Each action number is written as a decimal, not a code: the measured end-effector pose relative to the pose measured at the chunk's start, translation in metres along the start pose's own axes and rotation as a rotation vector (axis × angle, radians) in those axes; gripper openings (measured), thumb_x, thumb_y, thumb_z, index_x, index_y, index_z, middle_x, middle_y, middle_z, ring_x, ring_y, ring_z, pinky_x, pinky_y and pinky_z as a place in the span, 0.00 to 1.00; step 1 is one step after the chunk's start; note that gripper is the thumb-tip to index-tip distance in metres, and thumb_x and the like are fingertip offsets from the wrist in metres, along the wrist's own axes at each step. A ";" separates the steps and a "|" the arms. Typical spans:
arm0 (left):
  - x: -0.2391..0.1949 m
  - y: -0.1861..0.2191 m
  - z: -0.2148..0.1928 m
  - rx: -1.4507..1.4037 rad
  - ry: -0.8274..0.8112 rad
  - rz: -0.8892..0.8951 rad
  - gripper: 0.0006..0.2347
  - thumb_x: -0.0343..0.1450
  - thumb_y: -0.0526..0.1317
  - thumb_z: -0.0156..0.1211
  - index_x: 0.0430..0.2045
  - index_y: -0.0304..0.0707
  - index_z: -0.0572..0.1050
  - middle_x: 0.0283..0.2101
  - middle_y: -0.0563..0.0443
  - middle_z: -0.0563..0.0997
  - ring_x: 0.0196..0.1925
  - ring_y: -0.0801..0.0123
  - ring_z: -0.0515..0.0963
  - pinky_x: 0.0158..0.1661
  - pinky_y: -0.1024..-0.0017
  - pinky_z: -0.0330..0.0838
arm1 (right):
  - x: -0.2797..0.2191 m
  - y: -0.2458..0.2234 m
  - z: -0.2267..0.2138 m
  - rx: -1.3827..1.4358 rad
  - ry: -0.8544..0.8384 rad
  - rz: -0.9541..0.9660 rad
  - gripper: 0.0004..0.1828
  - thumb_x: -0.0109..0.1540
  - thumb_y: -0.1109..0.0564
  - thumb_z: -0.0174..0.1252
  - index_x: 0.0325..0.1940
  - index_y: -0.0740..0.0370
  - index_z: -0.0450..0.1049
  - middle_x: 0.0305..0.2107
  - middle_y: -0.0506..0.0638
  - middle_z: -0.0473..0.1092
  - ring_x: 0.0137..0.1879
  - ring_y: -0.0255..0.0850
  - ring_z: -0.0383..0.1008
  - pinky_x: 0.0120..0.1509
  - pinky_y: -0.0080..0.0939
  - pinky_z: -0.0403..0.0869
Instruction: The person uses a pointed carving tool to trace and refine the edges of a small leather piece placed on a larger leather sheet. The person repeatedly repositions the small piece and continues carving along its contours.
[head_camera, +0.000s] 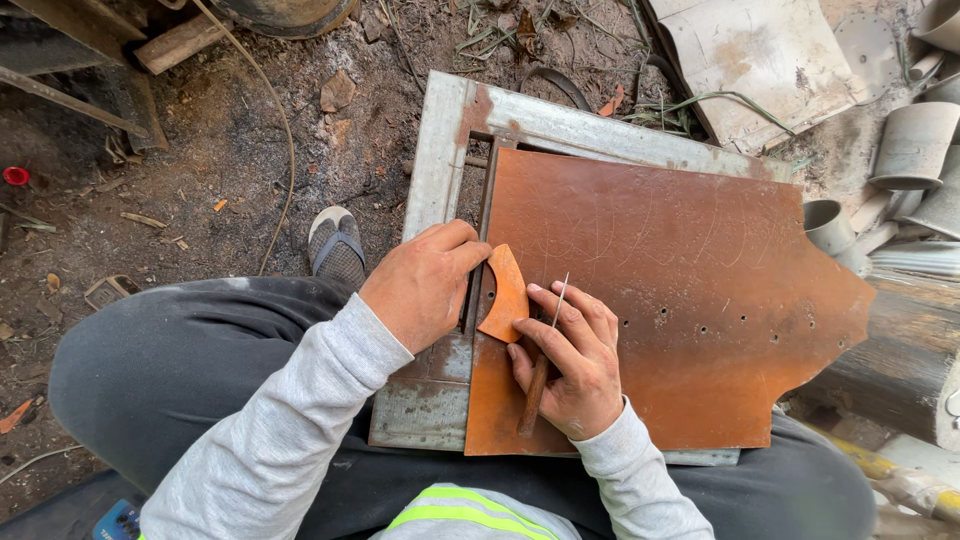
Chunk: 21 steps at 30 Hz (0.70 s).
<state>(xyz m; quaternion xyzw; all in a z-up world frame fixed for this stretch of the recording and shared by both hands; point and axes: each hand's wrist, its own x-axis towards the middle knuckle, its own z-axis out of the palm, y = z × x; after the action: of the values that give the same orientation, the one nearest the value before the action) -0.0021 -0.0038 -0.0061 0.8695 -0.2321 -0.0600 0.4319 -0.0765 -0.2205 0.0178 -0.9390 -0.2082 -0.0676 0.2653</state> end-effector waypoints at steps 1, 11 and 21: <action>0.000 0.000 0.000 0.000 0.001 0.000 0.12 0.66 0.28 0.57 0.43 0.28 0.77 0.41 0.41 0.77 0.47 0.49 0.79 0.46 0.60 0.76 | 0.000 0.000 0.000 -0.002 0.003 0.001 0.18 0.52 0.58 0.71 0.45 0.57 0.79 0.56 0.53 0.73 0.66 0.54 0.68 0.69 0.54 0.64; 0.001 0.002 0.002 0.008 0.003 -0.015 0.13 0.66 0.28 0.57 0.45 0.28 0.77 0.41 0.42 0.76 0.46 0.50 0.79 0.46 0.60 0.76 | -0.001 0.000 0.002 -0.016 0.009 0.019 0.17 0.53 0.59 0.72 0.45 0.58 0.79 0.56 0.53 0.74 0.66 0.53 0.69 0.69 0.52 0.64; 0.000 0.005 0.002 0.045 -0.017 -0.034 0.15 0.66 0.28 0.57 0.48 0.31 0.76 0.43 0.43 0.75 0.45 0.51 0.79 0.44 0.60 0.77 | -0.002 0.001 0.002 -0.016 0.009 -0.004 0.17 0.52 0.59 0.72 0.45 0.57 0.80 0.55 0.53 0.74 0.66 0.54 0.68 0.69 0.53 0.64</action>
<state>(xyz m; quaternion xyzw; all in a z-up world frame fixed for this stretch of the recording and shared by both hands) -0.0043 -0.0080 -0.0039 0.8823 -0.2221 -0.0698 0.4090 -0.0783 -0.2206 0.0152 -0.9403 -0.2082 -0.0741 0.2588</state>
